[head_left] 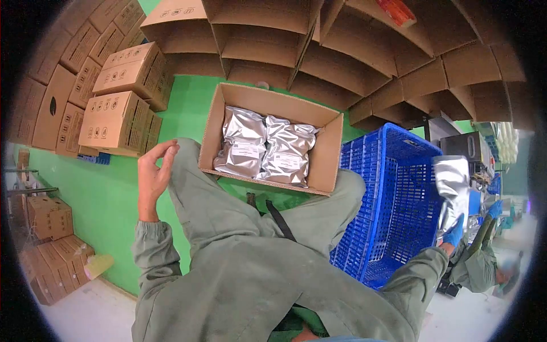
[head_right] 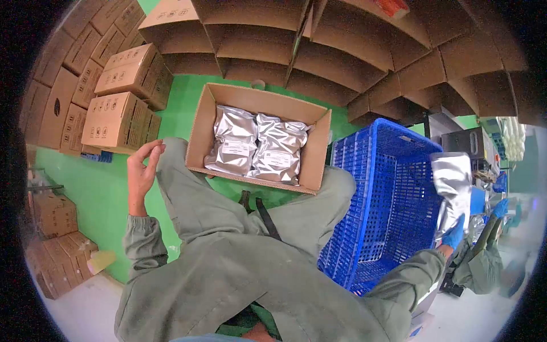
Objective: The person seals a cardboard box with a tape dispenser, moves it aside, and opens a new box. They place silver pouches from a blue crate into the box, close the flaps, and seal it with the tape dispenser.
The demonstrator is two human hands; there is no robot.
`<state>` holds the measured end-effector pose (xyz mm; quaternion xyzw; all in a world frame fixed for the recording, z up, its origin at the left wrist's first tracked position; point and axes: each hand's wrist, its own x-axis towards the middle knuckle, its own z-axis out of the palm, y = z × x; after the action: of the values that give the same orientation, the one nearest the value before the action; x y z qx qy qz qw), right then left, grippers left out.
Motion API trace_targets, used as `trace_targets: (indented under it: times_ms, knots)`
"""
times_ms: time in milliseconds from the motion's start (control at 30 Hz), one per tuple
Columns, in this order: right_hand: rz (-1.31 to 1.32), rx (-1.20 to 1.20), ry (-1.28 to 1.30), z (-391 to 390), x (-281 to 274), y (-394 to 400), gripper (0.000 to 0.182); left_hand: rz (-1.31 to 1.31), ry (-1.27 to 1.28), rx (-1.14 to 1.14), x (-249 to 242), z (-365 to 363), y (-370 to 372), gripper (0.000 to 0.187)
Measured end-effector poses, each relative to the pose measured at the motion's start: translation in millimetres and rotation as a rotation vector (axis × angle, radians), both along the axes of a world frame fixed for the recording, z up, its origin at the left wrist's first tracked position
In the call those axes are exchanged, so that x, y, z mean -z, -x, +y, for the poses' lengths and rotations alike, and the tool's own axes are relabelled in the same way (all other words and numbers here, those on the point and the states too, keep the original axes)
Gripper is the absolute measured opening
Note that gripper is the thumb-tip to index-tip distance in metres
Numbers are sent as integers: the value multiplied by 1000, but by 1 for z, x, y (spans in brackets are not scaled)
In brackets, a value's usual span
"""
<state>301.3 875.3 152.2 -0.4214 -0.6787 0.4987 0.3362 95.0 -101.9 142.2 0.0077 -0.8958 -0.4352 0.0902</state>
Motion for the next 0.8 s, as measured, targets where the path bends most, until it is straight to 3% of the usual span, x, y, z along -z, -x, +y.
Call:
trace_targets:
  times_ms: [33,100,133,167,200,233,267,300,333,400,467,500,533,567,600,667,733,767,800]
  knots:
    - [-153,-9,-241,-65,-34,27,50,11,-100,1,-1,8,-1,25]
    - [-386,-214,-1239,-164,-83,86,57,-46,-211,110,-2,32,0,24]
    - [-528,-245,-1245,-217,-98,111,56,-116,-221,222,-5,49,1,24]
    - [-651,-349,-1094,-276,-119,134,49,-185,-198,409,-13,76,3,25]
    - [-613,-329,-1118,-336,-136,145,43,-253,-171,599,-22,107,4,25]
    - [-446,-310,-1052,-366,-143,147,42,-216,-223,857,-18,134,6,29]
    - [-179,-358,-1013,-374,-139,150,47,-493,-168,1063,-27,158,9,39]
    - [102,-421,-687,-410,-143,156,56,-299,-313,1194,1,184,5,48]
    - [245,-478,-406,-443,-137,161,56,-91,-355,1069,18,217,10,50]
    - [426,-628,51,-501,-121,171,50,133,-395,945,5,242,19,51]
    - [397,-610,517,-510,-65,179,47,-68,-651,587,-33,236,31,51]
    - [451,-538,477,-533,-50,186,54,-109,-761,452,-41,231,39,52]
    - [407,-540,259,-540,-30,194,75,-63,-825,428,-34,216,49,52]
    - [443,-629,41,-545,-7,205,75,99,-661,391,-30,202,54,45]
    - [447,-626,53,-556,-6,210,75,254,-491,324,-25,187,60,39]
    - [265,-1056,-401,-579,-6,224,76,-69,-938,351,-6,171,77,44]
    - [209,-1256,228,-602,2,242,66,-323,-969,453,-13,157,82,47]
    - [205,-1250,236,-612,4,243,66,-611,-991,374,-13,153,84,50]
    - [117,-1196,506,-622,5,242,57,-620,-989,372,-6,149,85,50]
